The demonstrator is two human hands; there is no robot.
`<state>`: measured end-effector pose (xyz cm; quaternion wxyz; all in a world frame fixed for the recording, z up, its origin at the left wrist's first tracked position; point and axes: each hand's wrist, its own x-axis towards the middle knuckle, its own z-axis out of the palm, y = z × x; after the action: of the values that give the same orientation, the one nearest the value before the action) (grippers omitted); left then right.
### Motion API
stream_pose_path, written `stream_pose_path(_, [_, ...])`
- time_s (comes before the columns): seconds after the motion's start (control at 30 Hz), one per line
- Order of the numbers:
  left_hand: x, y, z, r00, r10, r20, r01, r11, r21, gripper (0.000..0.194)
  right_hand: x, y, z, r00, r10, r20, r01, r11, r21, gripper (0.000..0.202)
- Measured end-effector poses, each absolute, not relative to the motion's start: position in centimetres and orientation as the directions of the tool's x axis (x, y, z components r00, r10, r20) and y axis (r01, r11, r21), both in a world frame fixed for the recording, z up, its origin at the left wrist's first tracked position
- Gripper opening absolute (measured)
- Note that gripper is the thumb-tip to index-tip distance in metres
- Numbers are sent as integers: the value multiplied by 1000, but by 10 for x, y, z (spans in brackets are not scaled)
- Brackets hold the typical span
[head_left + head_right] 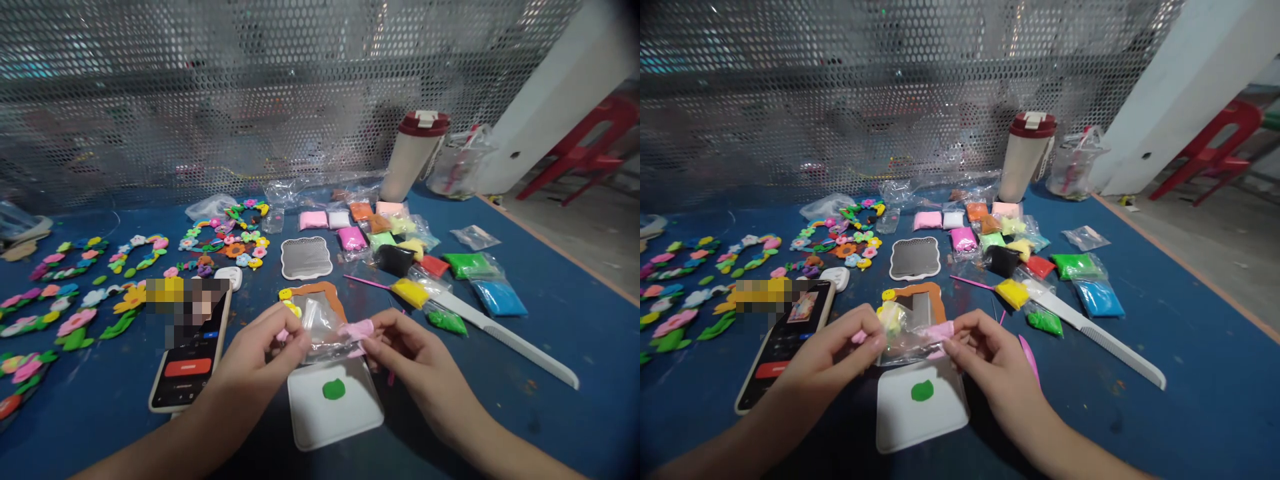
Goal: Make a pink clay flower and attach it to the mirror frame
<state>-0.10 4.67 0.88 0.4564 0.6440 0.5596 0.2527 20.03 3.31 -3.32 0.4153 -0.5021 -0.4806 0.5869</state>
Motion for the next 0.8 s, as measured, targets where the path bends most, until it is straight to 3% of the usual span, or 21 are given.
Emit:
stream_pose_path(0.17, [0,47,10,275,934,-229,488,69,870,25,198,32,-32,-191,967,-170,-133,-197,-971,22])
stream_pose_path(0.37, [0,46,14,454,864,-218,510,-51,859,21,197,30,-30,-419,873,-249,-164,-342,-925,14])
stream_pose_path(0.53, [-3,45,16,445,854,-269,445,49,894,19,199,32,-35,-316,910,-268,-231,-348,-909,30])
stream_pose_path(0.67, [2,42,8,474,826,-306,456,66,887,26,199,32,-36,-283,922,-263,-222,-330,-918,22])
stream_pose_path(0.8, [8,42,0,479,843,-246,437,14,899,13,195,29,-33,-265,923,-278,-131,-320,-938,19])
